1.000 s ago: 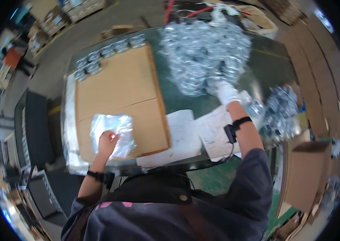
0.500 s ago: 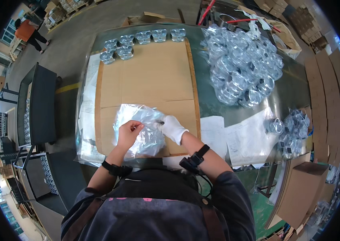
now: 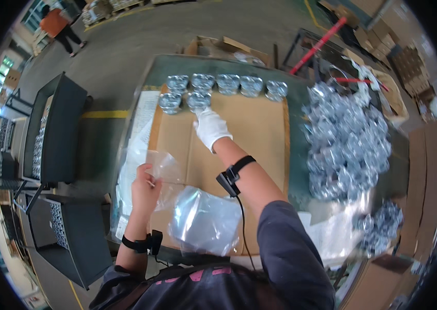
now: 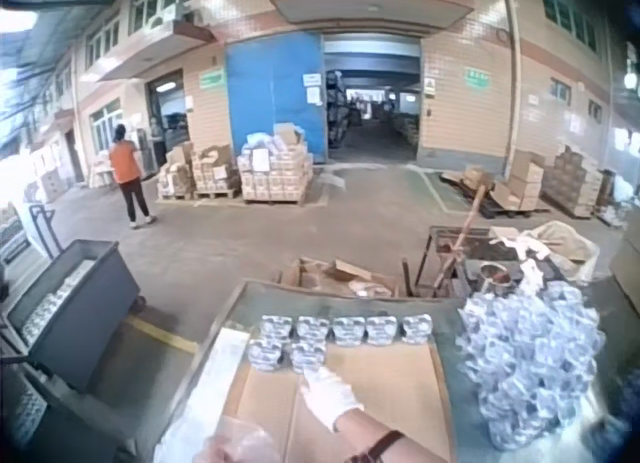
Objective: The person bags metal pistons by hand, places them onto a cardboard sheet, and then moves the sheet aside. After pushing a metal cart filled with pistons, they transfer the pistons from the cart onto a table.
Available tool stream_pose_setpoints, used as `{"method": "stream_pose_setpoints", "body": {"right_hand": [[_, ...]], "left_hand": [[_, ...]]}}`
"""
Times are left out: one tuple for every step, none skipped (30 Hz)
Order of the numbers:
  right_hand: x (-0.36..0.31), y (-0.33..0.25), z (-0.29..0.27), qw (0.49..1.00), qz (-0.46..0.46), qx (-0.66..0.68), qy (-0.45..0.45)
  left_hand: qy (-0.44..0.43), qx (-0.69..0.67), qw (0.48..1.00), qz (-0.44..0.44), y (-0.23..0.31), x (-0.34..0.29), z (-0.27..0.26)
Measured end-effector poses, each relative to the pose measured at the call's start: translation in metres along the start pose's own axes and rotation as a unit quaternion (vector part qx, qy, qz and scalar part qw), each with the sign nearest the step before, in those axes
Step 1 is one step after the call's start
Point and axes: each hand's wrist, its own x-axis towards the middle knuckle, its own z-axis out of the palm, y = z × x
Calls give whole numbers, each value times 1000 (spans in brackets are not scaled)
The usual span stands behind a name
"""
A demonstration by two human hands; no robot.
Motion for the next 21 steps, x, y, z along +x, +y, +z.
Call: {"method": "stream_pose_setpoints", "body": {"right_hand": [[27,-12,5,989,61,-90,-97],[43,-12,13,983,108,-79,-127],[52,-6,20,974,147,-67,-157],[54,10,19,978,140,-79,-132],[53,18,8,976,146,-90,-135],[48,34,4,973,101,-128,-162],[39,18,-12,963,104,-122,-216],[20,29,-20,970,69,-84,-219],[-10,56,-22,982,52,46,-178],[-36,3,-61,889,242,303,-243],[-72,-11,-81,838,268,428,-207],[-116,-5,-82,818,209,511,-164],[-148,-33,-91,768,252,571,-141],[-180,-59,-100,712,293,626,-125],[-215,-36,-76,839,192,502,-84],[-246,-5,-44,929,82,359,-36],[-271,11,-32,929,74,359,-42],[-289,22,-21,984,67,155,-61],[-294,18,-13,994,53,-52,-74],[-288,1,-18,995,48,-45,-72],[-276,-15,-26,987,62,-92,-120]], "left_hand": [[-27,78,997,2,-1,-2,2],[-48,156,987,3,-1,1,8],[-83,169,982,31,-15,-1,22],[-122,181,974,62,-25,-1,41],[-159,131,974,98,-17,0,52],[-198,128,963,133,-11,0,58],[-197,127,968,95,-8,-8,63],[-206,118,969,67,0,-14,70],[-233,136,962,50,13,-19,76],[-250,150,956,18,16,-26,81],[-235,128,962,48,17,-35,98],[-224,105,965,83,12,-43,117],[-216,101,968,83,-4,-47,141],[-233,50,969,58,-25,-49,165],[-254,1,967,36,-32,-52,176],[-247,-1,968,37,-22,-53,170],[-250,-98,954,-135,-8,-57,157],[-244,-191,903,-297,2,-59,146],[-195,-108,963,-148,-13,-65,157],[-189,-103,965,-147,-3,-67,144],[-147,-72,985,-59,9,-71,132]]}}
